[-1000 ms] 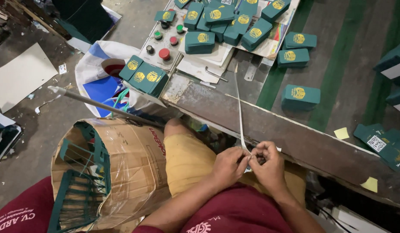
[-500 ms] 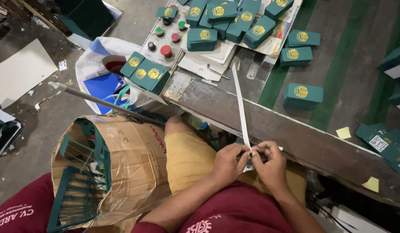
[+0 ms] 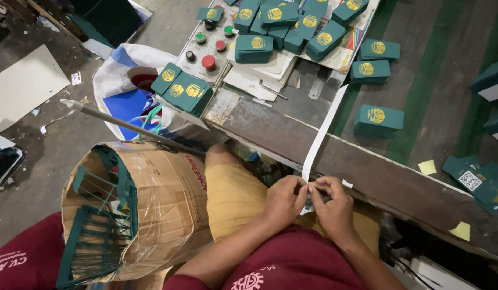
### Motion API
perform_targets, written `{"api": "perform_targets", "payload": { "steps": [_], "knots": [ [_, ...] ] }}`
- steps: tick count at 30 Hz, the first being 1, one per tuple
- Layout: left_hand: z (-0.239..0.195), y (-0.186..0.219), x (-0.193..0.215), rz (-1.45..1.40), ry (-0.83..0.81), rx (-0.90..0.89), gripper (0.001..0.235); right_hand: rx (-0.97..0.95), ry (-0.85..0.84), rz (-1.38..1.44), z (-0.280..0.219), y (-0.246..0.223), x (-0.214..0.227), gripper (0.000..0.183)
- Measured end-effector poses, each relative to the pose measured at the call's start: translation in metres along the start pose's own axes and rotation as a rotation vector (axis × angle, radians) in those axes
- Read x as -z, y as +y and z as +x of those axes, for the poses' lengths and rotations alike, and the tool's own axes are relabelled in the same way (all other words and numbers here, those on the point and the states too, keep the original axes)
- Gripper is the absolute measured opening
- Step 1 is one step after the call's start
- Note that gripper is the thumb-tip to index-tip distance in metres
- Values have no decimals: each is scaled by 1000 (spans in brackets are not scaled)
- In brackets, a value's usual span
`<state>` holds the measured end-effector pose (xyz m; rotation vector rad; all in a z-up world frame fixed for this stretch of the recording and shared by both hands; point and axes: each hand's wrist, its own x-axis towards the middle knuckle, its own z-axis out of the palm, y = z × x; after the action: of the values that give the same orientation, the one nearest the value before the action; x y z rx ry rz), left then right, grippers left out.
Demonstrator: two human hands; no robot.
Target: The person folds printed green booklets, applies stickers or labels to them, and organizes them into cardboard boxes.
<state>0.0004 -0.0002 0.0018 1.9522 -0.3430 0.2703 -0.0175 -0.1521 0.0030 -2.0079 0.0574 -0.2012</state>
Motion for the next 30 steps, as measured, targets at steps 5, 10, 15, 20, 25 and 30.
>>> {"api": "perform_targets", "payload": {
  "steps": [5, 10, 15, 20, 25, 30],
  "knots": [
    [-5, -12, -8, 3, -54, -17, 12, 31, 5, 51, 2, 10, -2, 25],
    [1, -5, 1, -157, -35, -69, 14, -84, 17, 122, 1, 48, -4, 18],
    [-2, -14, -3, -359, -59, -35, 11, -15, -19, 119, 4, 32, 0, 16],
    [-2, -17, -2, -437, -64, 1, 10, -114, -42, 215, 5, 29, -4, 25],
    [-3, -23, -4, -522, -75, 43, 8, -116, -17, 132, 7, 25, 0, 22],
    [-2, -22, -4, -518, -86, 36, 8, 64, -50, 39, 10, 0, 4, 24]
  ]
}}
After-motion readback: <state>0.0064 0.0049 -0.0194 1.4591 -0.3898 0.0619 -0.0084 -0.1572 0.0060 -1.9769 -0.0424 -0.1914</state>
